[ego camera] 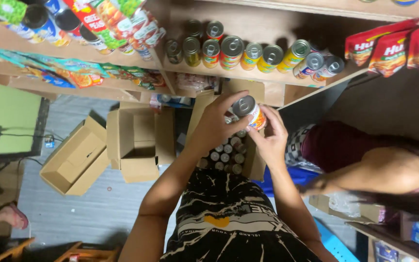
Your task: Stocking grocery store shelves with various canned food products from a cardboard box.
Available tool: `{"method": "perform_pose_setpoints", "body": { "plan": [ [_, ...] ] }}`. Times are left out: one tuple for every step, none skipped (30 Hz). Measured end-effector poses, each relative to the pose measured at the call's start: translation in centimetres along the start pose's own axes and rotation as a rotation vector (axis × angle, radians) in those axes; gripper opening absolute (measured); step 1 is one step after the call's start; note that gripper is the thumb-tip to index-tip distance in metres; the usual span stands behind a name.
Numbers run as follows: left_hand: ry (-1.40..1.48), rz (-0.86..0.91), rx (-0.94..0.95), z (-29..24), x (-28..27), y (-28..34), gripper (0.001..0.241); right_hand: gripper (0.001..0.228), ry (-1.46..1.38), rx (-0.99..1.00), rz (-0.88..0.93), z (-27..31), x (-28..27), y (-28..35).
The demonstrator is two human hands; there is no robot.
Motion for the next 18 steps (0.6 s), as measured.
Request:
{"method": "perform_pose_setpoints", "body": {
  "plan": [
    [0.0, 0.012, 0.004, 0.2, 0.4, -0.6, 0.055, 0.061, 0.002, -0.002, -0.012, -0.1, -0.6, -0.1],
    [-0.017, 0.053, 0.037, 0.2, 1.1, -1.3, 0.056, 0.062, 0.034, -0.037, -0.044, 0.2, -1.3, -0.3],
    [-0.034, 0.094, 0.07, 0.2, 1.9, -1.9, 0.057, 0.062, 0.066, -0.073, -0.077, 0.5, -2.1, -0.5],
    [-0.034, 0.104, 0.074, 0.1, 2.2, -3.0, 0.057, 0.062, 0.068, -0.075, -0.087, 0.9, -2.4, -0.7],
    [-0.012, 0.122, 0.123, -0.5, 2.6, -4.1, 0.059, 0.064, 0.046, -0.071, -0.13, 1.3, -3.0, -1.0],
    [0.011, 0.14, 0.173, -1.0, 3.0, -5.1, 0.06, 0.066, 0.024, -0.068, -0.171, 1.7, -3.6, -1.3],
    [0.011, 0.148, 0.177, -0.9, 3.4, -6.8, 0.06, 0.066, 0.026, -0.071, -0.179, 1.7, -4.0, -1.2],
    [-0.071, 0.093, 0.268, -1.5, 3.2, -8.3, 0.06, 0.065, 0.037, -0.06, -0.21, 1.7, -4.6, -1.1],
    [-0.153, 0.038, 0.36, -2.2, 3.1, -9.7, 0.061, 0.064, 0.047, -0.048, -0.242, 1.7, -5.2, -1.1],
    [-0.152, 0.042, 0.365, -1.9, 3.6, -12.0, 0.061, 0.064, 0.049, -0.052, -0.246, 1.0, -5.7, -0.7],
    [-0.151, 0.057, 0.346, -1.4, 4.2, -14.3, 0.059, 0.058, 0.067, -0.027, -0.249, 0.2, -6.2, -0.3],
    [-0.151, 0.071, 0.326, -0.9, 4.8, -16.7, 0.058, 0.052, 0.084, -0.004, -0.25, -0.8, -6.6, 0.0],
    [-0.151, 0.073, 0.33, 0.0, 5.6, -19.1, 0.058, 0.052, 0.085, -0.007, -0.252, -0.8, -6.8, 0.1],
    [-0.22, 0.094, 0.301, 1.2, 6.6, -21.6, 0.053, 0.047, 0.069, 0.017, -0.228, -1.2, -6.7, 0.2],
    [-0.289, 0.115, 0.271, 2.4, 7.6, -24.1, 0.049, 0.042, 0.054, 0.041, -0.204, -1.5, -6.6, 0.2],
    [-0.291, 0.113, 0.274, 7.6, 9.4, -25.1, 0.049, 0.042, 0.052, 0.037, -0.203, -1.7, -6.8, 0.3],
    [-0.232, 0.114, 0.339, 10.8, 11.5, -28.3, 0.044, 0.04, 0.052, 0.067, -0.175, -2.2, -6.8, 0.3],
    [-0.172, 0.116, 0.404, 11.9, 14.2, -33.7, 0.041, 0.038, 0.053, 0.096, -0.146, -2.7, -6.8, 0.3]
  ]
}}
Point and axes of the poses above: each hand's wrist, its own y-axis away from the middle knuckle, its own x-axis out of the palm, z = x × y, the point moved 9 cm from there along -y, towards the middle knuckle, and after that the axes turned 1 degree about z, right-handed, at the moved point
